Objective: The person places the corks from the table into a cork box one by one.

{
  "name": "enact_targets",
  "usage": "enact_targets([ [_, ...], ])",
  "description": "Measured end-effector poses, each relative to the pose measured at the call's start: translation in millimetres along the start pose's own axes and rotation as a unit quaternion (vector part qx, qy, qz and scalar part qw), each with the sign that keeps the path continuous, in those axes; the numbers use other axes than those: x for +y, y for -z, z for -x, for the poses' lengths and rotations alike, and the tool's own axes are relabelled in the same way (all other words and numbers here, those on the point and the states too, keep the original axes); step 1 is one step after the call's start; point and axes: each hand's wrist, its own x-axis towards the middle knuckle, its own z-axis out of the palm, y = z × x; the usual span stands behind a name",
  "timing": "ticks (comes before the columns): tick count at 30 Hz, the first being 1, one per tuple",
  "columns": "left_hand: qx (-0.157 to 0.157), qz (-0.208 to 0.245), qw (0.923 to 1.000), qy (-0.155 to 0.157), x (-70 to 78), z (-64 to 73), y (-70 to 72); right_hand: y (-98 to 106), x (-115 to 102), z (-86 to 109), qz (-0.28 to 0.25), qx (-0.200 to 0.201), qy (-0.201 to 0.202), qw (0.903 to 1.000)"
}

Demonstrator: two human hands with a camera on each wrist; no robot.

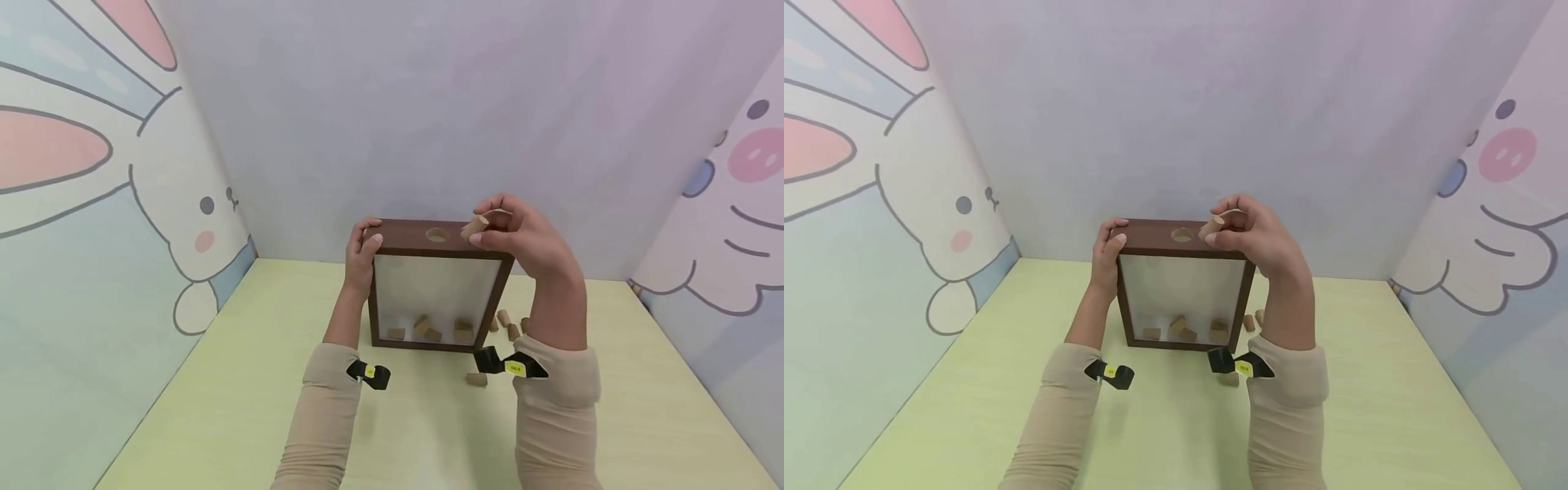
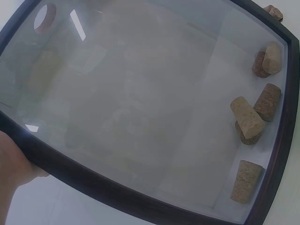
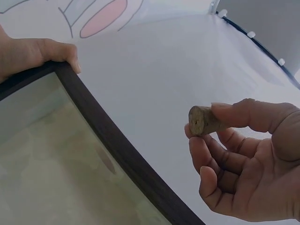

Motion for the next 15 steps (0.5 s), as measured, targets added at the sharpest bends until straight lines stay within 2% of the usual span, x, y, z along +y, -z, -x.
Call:
enact_targets([
  [5,0.005,0.004,1.0,-0.005,-14.6,-1.2,2.9,-1,-3,-13.4,0.043,0.007,-0.063,0.997],
  [15,0.0,0.007,0.9999,-0.012,-14.3,-2.6,4.3,-4,3,-42.8,0.03,0.004,-0.12,0.9923],
])
